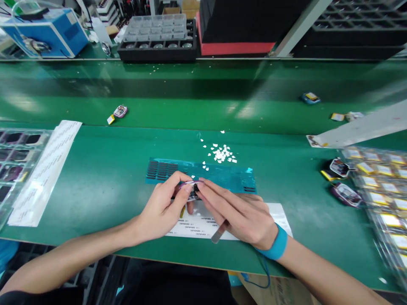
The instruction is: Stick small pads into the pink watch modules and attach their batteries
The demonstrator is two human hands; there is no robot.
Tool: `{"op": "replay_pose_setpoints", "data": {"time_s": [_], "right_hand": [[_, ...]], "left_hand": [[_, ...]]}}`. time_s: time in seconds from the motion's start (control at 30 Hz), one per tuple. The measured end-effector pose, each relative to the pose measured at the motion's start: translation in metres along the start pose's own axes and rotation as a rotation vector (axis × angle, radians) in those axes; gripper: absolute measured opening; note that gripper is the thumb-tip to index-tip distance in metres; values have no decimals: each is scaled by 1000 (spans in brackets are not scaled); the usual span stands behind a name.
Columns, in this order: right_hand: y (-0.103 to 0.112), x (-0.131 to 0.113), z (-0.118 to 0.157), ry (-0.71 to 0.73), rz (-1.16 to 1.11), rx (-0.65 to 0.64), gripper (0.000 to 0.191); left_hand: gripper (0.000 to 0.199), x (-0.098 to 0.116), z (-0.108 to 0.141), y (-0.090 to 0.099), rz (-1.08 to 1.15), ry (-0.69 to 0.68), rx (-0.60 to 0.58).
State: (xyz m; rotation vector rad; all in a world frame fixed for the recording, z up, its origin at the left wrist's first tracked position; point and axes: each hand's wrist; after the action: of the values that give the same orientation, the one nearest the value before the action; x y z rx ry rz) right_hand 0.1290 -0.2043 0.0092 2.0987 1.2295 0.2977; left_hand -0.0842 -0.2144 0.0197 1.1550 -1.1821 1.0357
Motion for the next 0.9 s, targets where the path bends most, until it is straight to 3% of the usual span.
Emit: {"op": "replay_pose_setpoints", "data": {"time_s": [0.23,0.47,0.73,0.9], "right_hand": [[5,-3,-6,165,110,-107,37],[-3,3,-14,-161,-16,145,17],[-3,3,-13,-166,-56,177,17],[-2,8,-8,-127,-76,120,18]], "left_hand": [[21,0,-1,1,-177,-56,69],[25,-4,-4,-3,52,94,24],[24,1,-3,0,45,2,-25],[30,-1,-1,2,2,-31,-68]]}}
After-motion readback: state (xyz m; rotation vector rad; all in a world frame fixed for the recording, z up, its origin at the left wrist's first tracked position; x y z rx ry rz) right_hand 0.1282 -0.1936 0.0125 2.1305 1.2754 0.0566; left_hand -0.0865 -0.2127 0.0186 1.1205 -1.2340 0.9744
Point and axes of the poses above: each hand's wrist, its own z-axis away from the middle knuckle, its own y-axis out of the back of the hand, x = y × z, and after that the axes turned 13 degrees about x, right-handed
